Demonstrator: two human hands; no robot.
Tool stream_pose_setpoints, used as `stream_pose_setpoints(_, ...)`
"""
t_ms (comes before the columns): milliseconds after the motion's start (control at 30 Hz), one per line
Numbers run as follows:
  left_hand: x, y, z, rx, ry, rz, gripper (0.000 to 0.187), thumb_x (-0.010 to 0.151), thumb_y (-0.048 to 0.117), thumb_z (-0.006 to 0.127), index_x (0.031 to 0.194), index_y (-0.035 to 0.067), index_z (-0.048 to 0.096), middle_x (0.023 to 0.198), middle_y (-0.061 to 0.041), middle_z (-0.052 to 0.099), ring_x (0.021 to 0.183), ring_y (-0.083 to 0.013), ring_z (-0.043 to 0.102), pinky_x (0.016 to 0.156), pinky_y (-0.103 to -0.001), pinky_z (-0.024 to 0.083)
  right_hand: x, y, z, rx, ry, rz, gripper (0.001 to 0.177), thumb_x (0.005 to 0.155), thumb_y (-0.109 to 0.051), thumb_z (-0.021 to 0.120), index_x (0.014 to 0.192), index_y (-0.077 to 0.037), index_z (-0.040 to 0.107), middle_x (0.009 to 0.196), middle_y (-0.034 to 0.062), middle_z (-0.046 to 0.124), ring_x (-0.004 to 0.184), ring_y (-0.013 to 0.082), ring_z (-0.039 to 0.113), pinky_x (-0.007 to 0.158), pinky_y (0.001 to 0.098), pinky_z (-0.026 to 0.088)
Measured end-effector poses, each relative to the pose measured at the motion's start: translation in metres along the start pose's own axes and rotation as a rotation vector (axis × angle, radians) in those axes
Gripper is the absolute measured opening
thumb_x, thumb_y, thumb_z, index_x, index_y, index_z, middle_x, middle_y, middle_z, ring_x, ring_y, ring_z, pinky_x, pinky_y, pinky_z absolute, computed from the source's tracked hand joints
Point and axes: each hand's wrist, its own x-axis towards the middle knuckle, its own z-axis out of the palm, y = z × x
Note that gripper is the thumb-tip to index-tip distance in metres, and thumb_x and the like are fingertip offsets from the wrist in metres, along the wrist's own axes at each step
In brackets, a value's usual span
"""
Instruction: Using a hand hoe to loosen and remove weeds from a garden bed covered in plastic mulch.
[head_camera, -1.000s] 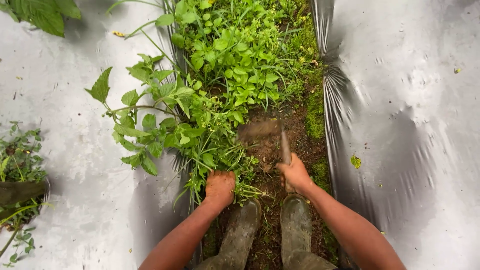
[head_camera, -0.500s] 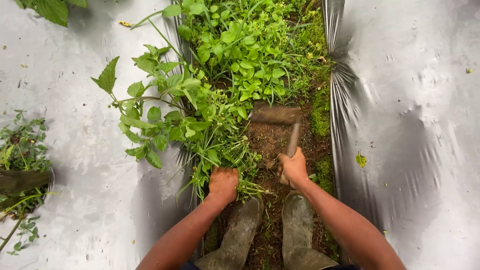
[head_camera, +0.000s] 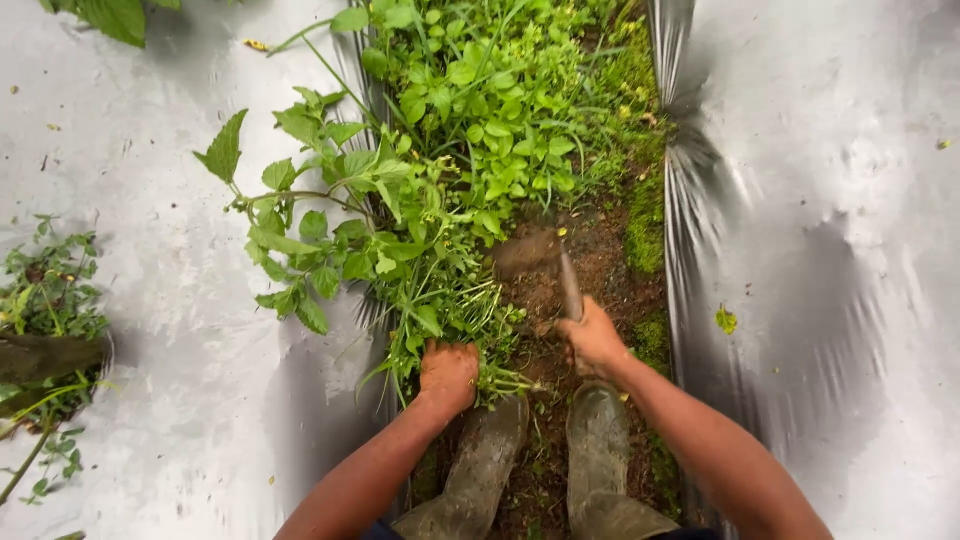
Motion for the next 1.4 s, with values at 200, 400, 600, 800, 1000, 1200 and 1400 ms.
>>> stream_pose_setpoints(200,-0.009,0.005,-0.012,-0.024,-0.083,-0.002,0.009,0.077,0.019,0.065,0.082,0.011,0.064,0.068,-0.009,0.064,0.065,-0.0342,0.067,0.076,-0.055,0.046,-0.017,0.007,0.008,0.1,0.03,0.042,0.032,0.092,-0.001,0.059,0.12,0.004,0.045,0.067,0.01,0.053,0.048,0.0206,0.057,0.04,0.0373,0.054)
stream_pose_setpoints(400,-0.008,0.0,0.001,-0.03,-0.142,-0.019,0.014,0.078,0.022,0.063,0.087,0.012,0.064,0.071,-0.009,0.064,0.068,-0.0352,0.068,0.072,-0.054,0.046,-0.005,-0.015,0.012,0.123,0.042,-0.003,0.034,0.09,0.001,0.062,0.119,0.005,0.045,0.064,0.011,0.053,0.045,0.0213,0.055,0.038,0.0388,0.053)
stream_pose_setpoints(600,-0.007,-0.004,0.01,-0.011,-0.196,-0.023,0.017,0.077,0.023,0.062,0.089,0.012,0.066,0.073,-0.01,0.066,0.068,-0.0347,0.068,0.069,-0.054,0.048,-0.023,0.009,-0.011,-0.084,-0.095,0.046,0.035,0.083,0.005,0.064,0.116,0.006,0.052,0.061,0.0163,0.057,0.041,0.027,0.058,0.037,0.0427,0.054)
stream_pose_setpoints(800,-0.017,0.003,0.04,-0.035,-0.202,-0.054,0.018,0.075,0.025,0.061,0.087,0.013,0.067,0.072,-0.009,0.068,0.065,-0.0341,0.07,0.063,-0.055,0.049,-0.022,-0.005,0.007,0.171,0.06,0.046,0.034,0.09,0.0,0.061,0.121,0.004,0.046,0.064,0.0122,0.054,0.047,0.022,0.055,0.04,0.0386,0.053)
stream_pose_setpoints(1000,-0.004,0.008,-0.041,-0.093,-0.289,-0.094,0.049,0.08,0.017,0.063,0.126,0.01,0.046,0.114,-0.019,0.055,0.084,-0.0398,0.07,0.073,-0.056,0.051,-0.038,0.012,0.008,-0.131,-0.205,0.083,0.036,0.092,-0.001,0.065,0.123,0.003,0.049,0.066,0.0133,0.059,0.046,0.023,0.061,0.038,0.0348,0.056)
stream_pose_setpoints(1200,0.033,0.002,-0.125,0.375,-0.297,0.155,0.091,0.09,0.02,0.073,0.165,0.014,0.021,0.173,-0.02,0.017,0.156,-0.0435,0.018,0.102,-0.052,0.042,-0.038,0.042,0.003,-0.18,-0.249,0.065,0.031,0.089,-0.003,0.065,0.118,0.004,0.055,0.059,0.0165,0.058,0.043,0.0251,0.062,0.037,0.0369,0.054)
stream_pose_setpoints(1400,0.035,-0.01,0.004,0.421,-0.03,0.147,0.04,0.089,0.025,0.063,0.122,0.003,0.061,0.118,-0.022,0.06,0.109,-0.0394,0.053,0.094,-0.059,0.038,-0.028,0.021,-0.011,-0.025,-0.084,0.11,0.038,0.092,0.0,0.063,0.128,0.004,0.05,0.06,0.014,0.06,0.042,0.0231,0.059,0.036,0.0342,0.052)
